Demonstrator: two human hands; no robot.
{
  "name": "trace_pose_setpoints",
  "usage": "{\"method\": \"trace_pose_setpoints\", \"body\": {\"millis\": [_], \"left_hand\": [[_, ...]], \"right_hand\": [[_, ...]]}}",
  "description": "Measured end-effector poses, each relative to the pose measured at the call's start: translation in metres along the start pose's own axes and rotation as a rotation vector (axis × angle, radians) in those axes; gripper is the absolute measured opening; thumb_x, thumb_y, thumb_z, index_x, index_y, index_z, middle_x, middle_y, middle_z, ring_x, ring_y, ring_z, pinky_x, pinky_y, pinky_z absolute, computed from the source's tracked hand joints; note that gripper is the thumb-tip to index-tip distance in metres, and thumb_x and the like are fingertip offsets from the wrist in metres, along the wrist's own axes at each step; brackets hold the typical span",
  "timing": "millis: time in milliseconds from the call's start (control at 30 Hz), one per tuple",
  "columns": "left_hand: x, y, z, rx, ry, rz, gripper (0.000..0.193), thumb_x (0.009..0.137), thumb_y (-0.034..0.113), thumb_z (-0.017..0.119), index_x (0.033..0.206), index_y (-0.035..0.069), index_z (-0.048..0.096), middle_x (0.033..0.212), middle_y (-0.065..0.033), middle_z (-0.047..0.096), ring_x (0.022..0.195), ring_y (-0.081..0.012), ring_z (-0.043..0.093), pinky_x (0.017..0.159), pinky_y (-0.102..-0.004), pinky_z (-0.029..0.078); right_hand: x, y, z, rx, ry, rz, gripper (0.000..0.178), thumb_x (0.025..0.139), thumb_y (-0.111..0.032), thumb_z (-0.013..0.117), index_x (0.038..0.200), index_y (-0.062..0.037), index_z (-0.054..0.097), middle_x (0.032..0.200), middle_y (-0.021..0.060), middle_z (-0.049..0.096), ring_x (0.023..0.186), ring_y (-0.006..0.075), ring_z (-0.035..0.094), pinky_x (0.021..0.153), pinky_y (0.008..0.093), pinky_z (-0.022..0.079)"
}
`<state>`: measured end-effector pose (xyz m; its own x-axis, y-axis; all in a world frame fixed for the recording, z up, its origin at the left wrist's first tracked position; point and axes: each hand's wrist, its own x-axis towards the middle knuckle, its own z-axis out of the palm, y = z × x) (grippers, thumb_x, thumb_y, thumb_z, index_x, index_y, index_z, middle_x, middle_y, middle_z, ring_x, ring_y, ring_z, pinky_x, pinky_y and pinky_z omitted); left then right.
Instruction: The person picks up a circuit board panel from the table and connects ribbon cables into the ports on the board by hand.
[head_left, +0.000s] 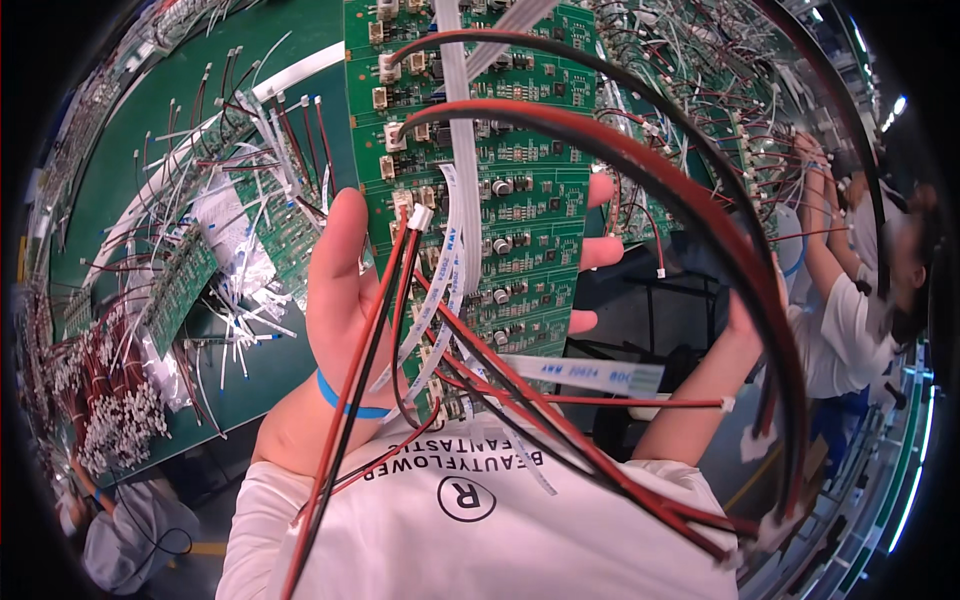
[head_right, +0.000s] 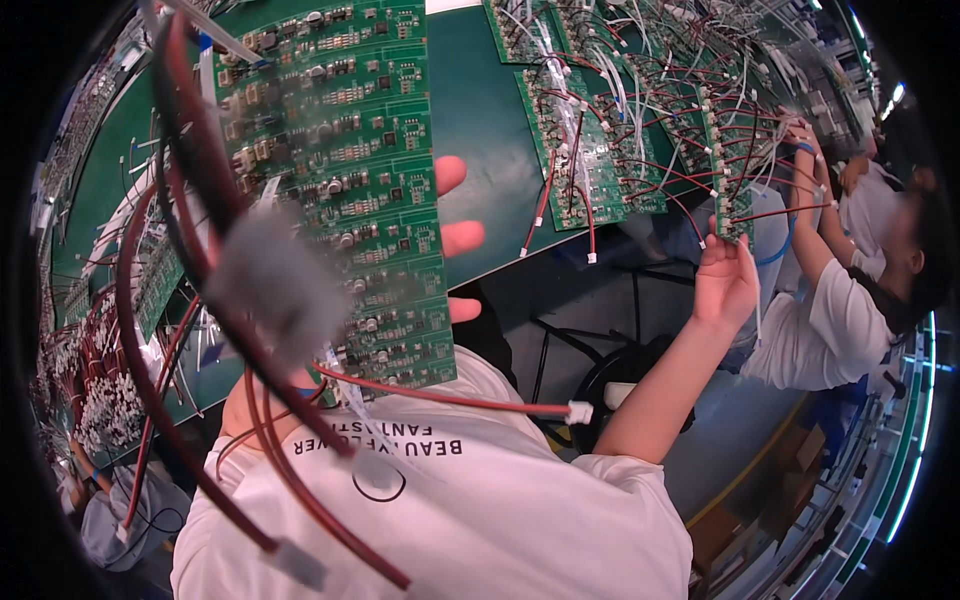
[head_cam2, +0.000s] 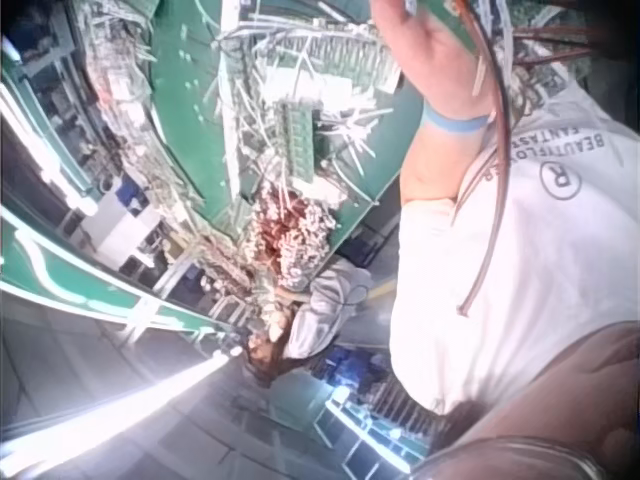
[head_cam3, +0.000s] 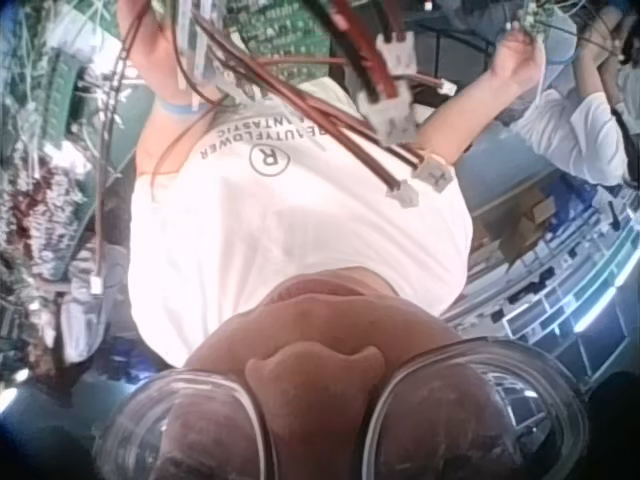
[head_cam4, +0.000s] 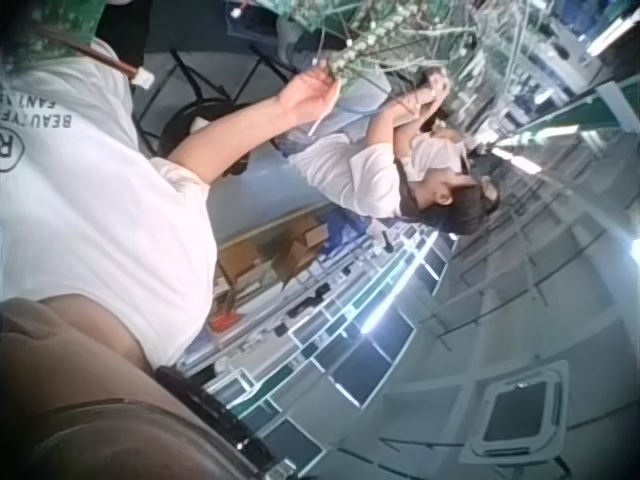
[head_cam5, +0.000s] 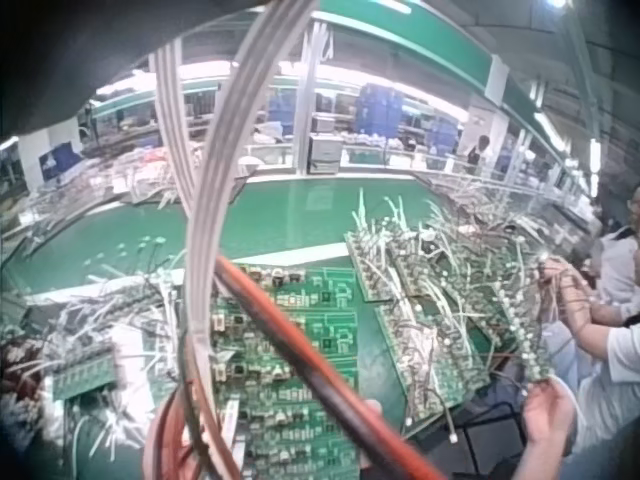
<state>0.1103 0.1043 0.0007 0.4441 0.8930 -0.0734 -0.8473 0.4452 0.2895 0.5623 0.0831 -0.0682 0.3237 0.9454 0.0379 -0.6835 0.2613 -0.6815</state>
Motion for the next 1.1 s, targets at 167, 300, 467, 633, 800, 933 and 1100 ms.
{"method": "trace_pose_setpoints", "body": {"millis": [167, 300, 467, 633, 800, 933, 1100], "left_hand": [[-0.009, 0.007, 0.002, -0.025, 0.026, 0.007, 0.06, 0.092, 0.044, 0.035, 0.137, 0.007, 0.024, 0.136, -0.0206, 0.033, 0.117, -0.0371, 0.043, 0.096, -0.0527, 0.037], [-0.015, 0.009, 0.003, -0.027, 0.055, -0.006, 0.059, 0.092, 0.043, 0.035, 0.138, 0.008, 0.024, 0.136, -0.0206, 0.032, 0.117, -0.0373, 0.043, 0.096, -0.0535, 0.036], [-0.003, 0.005, 0.018, -0.168, -0.221, -0.108, 0.079, 0.086, 0.054, 0.039, 0.141, 0.009, 0.006, 0.145, -0.0183, 0.011, 0.13, -0.0376, 0.023, 0.092, -0.0691, 0.027], [-0.003, 0.009, 0.03, -0.25, -0.243, -0.118, 0.075, 0.089, 0.045, 0.038, 0.14, 0.003, 0.003, 0.144, -0.0232, 0.008, 0.131, -0.0372, 0.021, 0.097, -0.0671, 0.022], [-0.007, 0.006, 0.029, -0.073, -0.319, -0.113, 0.078, 0.087, 0.048, 0.042, 0.141, 0.006, 0.004, 0.143, -0.0243, 0.01, 0.128, -0.04, 0.025, 0.095, -0.0683, 0.024], [-0.029, 0.015, 0.034, -0.097, -0.272, 0.022, 0.07, 0.087, 0.026, 0.05, 0.141, 0.011, 0.009, 0.143, -0.0222, 0.012, 0.128, -0.0373, 0.027, 0.09, -0.0649, 0.033], [-0.027, 0.039, 0.018, -0.09, -0.364, -0.025, 0.074, 0.08, 0.012, 0.057, 0.139, 0.007, 0.014, 0.142, -0.0155, 0.019, 0.126, -0.029, 0.031, 0.088, -0.0615, 0.035]], "right_hand": [[0.006, 0.011, -0.005, -0.068, -0.289, -0.024, 0.025, 0.09, -0.007, 0.045, 0.108, 0.0091, 0.048, 0.105, 0.0243, 0.058, 0.097, 0.0332, 0.058, 0.074, 0.0351, 0.053], [-0.005, 0.014, 0.028, -0.068, -0.24, -0.097, 0.025, 0.09, -0.007, 0.042, 0.108, 0.0092, 0.048, 0.108, 0.0244, 0.056, 0.103, 0.0357, 0.055, 0.081, 0.0378, 0.052], [-0.005, -0.016, 0.024, 0.011, -0.201, -0.037, 0.025, 0.089, -0.003, 0.041, 0.11, 0.0081, 0.049, 0.111, 0.0217, 0.056, 0.109, 0.0345, 0.052, 0.085, 0.0385, 0.05], [-0.02, -0.029, 0.045, 0.057, -0.301, -0.069, 0.026, 0.089, -0.003, 0.04, 0.109, 0.0075, 0.05, 0.112, 0.0201, 0.056, 0.109, 0.0357, 0.051, 0.083, 0.0395, 0.051], [-0.056, -0.034, 0.07, 0.09, -0.273, -0.118, 0.026, 0.088, -0.005, 0.041, 0.11, 0.0059, 0.051, 0.111, 0.0194, 0.057, 0.108, 0.036, 0.052, 0.081, 0.0405, 0.051], [-0.05, -0.035, 0.068, 0.17, -0.204, -0.071, 0.025, 0.087, -0.007, 0.043, 0.107, 0.0046, 0.052, 0.106, 0.0199, 0.059, 0.1, 0.0371, 0.056, 0.077, 0.0417, 0.052], [-0.062, -0.057, 0.037, 0.12, -0.021, -0.163, 0.023, 0.085, -0.006, 0.043, 0.103, 0.0049, 0.053, 0.102, 0.0207, 0.06, 0.097, 0.037, 0.058, 0.077, 0.0409, 0.053]]}}
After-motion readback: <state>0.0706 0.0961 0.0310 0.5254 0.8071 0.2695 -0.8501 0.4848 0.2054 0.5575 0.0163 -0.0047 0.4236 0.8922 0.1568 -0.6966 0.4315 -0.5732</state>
